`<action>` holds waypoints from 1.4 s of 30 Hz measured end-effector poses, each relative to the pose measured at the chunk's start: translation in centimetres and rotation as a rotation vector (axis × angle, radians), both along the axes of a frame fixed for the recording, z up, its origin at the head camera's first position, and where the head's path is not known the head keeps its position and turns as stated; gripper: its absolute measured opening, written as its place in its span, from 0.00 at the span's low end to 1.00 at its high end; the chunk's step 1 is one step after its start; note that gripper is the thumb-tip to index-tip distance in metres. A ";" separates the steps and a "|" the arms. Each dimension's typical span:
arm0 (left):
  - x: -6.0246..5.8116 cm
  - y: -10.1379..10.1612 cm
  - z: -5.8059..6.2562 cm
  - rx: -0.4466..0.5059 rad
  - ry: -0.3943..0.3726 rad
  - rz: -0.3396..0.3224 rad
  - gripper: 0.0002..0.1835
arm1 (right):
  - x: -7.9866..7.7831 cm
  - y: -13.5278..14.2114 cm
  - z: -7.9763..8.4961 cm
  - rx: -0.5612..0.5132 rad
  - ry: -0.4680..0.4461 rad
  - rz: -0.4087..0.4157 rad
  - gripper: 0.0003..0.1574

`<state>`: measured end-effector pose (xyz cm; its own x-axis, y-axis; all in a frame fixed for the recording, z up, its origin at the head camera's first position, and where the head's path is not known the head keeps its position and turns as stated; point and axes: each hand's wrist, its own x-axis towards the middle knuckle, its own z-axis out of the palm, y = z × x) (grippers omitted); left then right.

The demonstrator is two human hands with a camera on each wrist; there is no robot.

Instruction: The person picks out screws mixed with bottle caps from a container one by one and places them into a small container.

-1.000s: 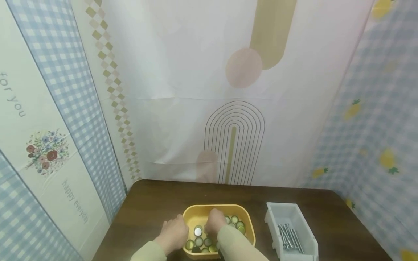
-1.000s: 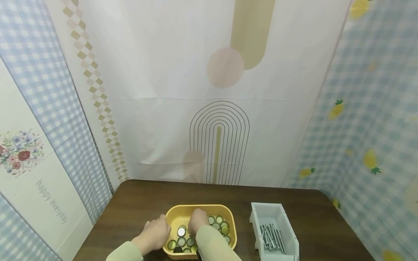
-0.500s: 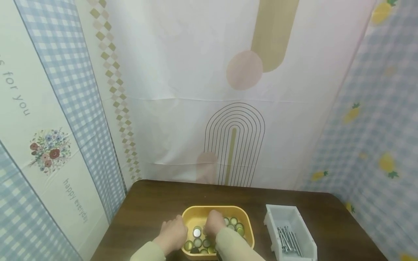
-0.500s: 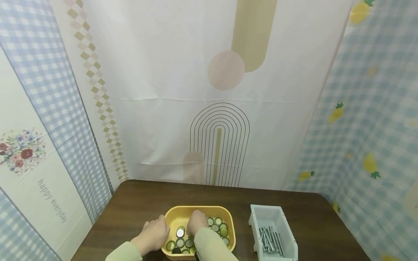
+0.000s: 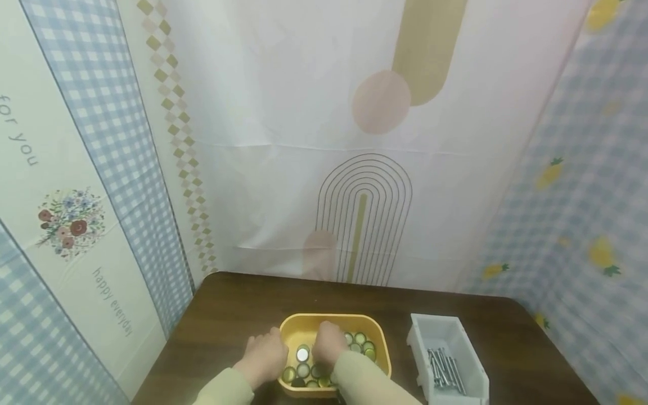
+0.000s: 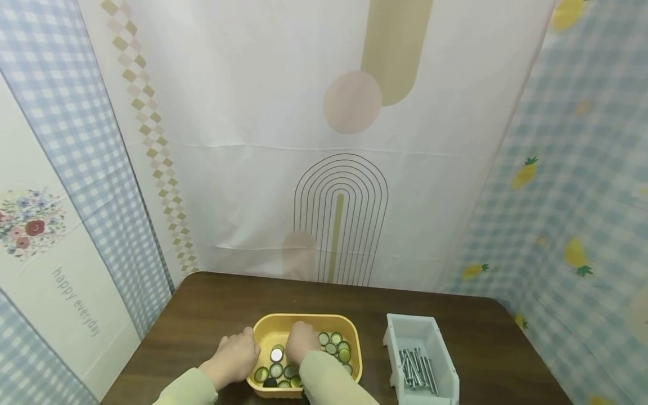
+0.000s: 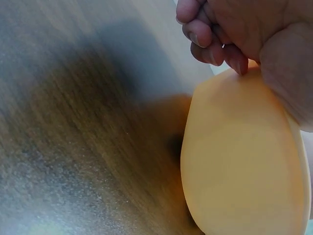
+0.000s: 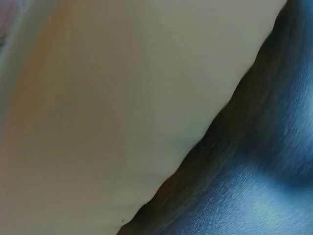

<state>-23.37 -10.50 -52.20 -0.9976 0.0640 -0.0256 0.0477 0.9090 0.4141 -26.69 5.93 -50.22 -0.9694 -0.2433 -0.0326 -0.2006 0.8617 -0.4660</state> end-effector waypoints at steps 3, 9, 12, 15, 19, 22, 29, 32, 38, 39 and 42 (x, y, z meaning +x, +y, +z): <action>-0.1 0.2 -0.1 0.009 0.001 -0.004 0.14 | -0.3 1.5 1.0 -0.019 -0.006 -0.001 0.13; 0.1 0.3 -0.2 0.000 0.005 -0.006 0.13 | -1.6 5.8 4.3 -0.058 -0.061 0.034 0.23; 0.1 0.1 0.0 0.001 0.002 -0.003 0.14 | -2.0 8.5 5.8 -0.080 -0.082 0.018 0.24; 0.2 -0.2 0.2 0.005 -0.004 0.002 0.13 | -1.9 11.4 6.8 -0.114 -0.091 -0.034 0.17; 0.2 -0.4 0.2 0.002 -0.012 0.002 0.13 | -1.6 15.8 7.3 -0.142 -0.089 -0.103 0.04; 0.2 -0.3 0.0 -0.001 -0.017 -0.006 0.14 | -1.3 19.2 7.1 -0.128 -0.105 -0.141 0.09; 0.2 -0.2 -0.1 -0.009 -0.016 -0.011 0.15 | -0.7 23.7 6.2 -0.092 -0.167 -0.234 0.07; 0.1 -0.2 -0.1 -0.019 -0.013 -0.008 0.15 | -0.6 24.5 6.0 -0.060 -0.167 -0.246 0.06; 0.1 -0.1 0.0 -0.021 -0.013 -0.005 0.15 | -0.5 25.2 5.3 0.001 -0.128 -0.229 0.06; 0.2 -0.1 0.0 -0.020 -0.016 -0.006 0.15 | -0.5 25.3 5.2 0.005 -0.125 -0.228 0.06; 0.2 -0.1 0.0 -0.020 -0.022 -0.007 0.15 | -0.4 25.6 4.8 0.017 -0.119 -0.229 0.08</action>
